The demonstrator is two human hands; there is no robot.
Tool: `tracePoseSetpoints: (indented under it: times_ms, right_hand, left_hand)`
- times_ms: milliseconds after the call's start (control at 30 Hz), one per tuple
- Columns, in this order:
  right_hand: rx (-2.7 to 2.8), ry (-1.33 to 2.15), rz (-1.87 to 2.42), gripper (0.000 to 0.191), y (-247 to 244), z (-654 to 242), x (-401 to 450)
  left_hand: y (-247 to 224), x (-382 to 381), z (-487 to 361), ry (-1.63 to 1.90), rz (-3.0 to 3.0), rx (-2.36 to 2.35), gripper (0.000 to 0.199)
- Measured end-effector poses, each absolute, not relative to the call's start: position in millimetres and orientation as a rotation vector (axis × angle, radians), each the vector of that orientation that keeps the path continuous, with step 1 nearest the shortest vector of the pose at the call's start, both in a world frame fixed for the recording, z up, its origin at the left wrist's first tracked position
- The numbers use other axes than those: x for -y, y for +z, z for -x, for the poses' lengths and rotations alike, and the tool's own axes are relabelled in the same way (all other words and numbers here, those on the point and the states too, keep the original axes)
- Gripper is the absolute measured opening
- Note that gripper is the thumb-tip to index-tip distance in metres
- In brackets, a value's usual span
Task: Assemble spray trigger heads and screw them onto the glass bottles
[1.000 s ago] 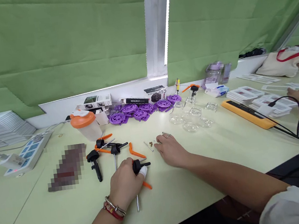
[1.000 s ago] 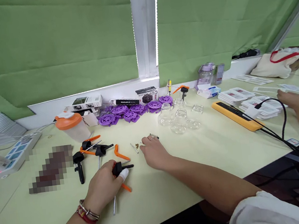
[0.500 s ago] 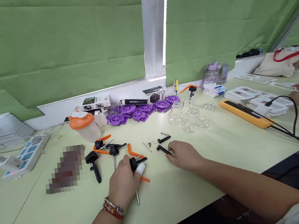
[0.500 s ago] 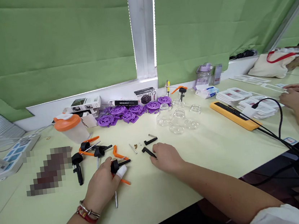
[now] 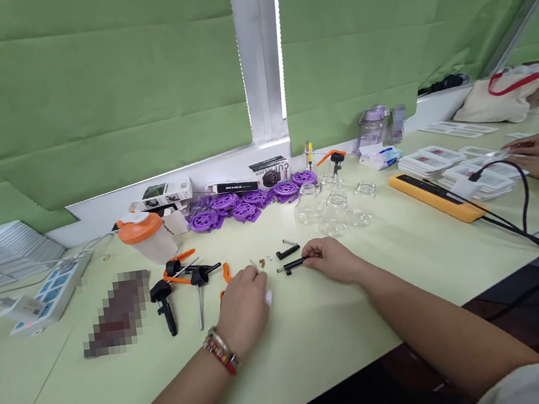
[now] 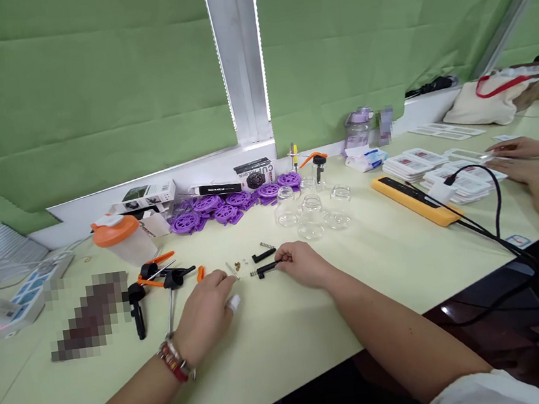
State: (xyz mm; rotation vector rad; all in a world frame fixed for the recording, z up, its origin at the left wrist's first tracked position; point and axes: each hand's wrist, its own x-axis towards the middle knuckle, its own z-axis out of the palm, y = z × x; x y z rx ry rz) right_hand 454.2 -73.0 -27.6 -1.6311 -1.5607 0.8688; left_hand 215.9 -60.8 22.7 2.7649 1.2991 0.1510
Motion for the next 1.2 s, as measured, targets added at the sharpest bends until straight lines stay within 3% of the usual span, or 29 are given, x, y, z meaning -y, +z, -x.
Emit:
tracePoseSetpoints:
  times_ms: [233, 567, 933, 1200]
  right_hand:
    - [1.572, 0.896, 1.607, 0.011, -30.6, -459.4, 69.4]
    - [1.573, 0.826, 1.676, 0.012, -38.3, -472.1, 59.5]
    - [1.856, 0.535, 1.612, 0.011, -42.2, -463.8, 49.9]
    - [1.894, 0.309, 1.415, 0.034, -49.9, -462.7, 38.9]
  left_hand:
    - [13.1, 24.5, -262.3, -0.002, -2.899, -1.099, 0.021]
    - [5.9, 23.7, -252.7, -0.055, -2.962, -1.201, 0.026]
    - [34.4, -0.4, -259.9, -0.090, -3.101, -1.168, 0.022]
    - [29.3, -26.5, -288.1, -0.175, -3.215, -1.009, 0.020]
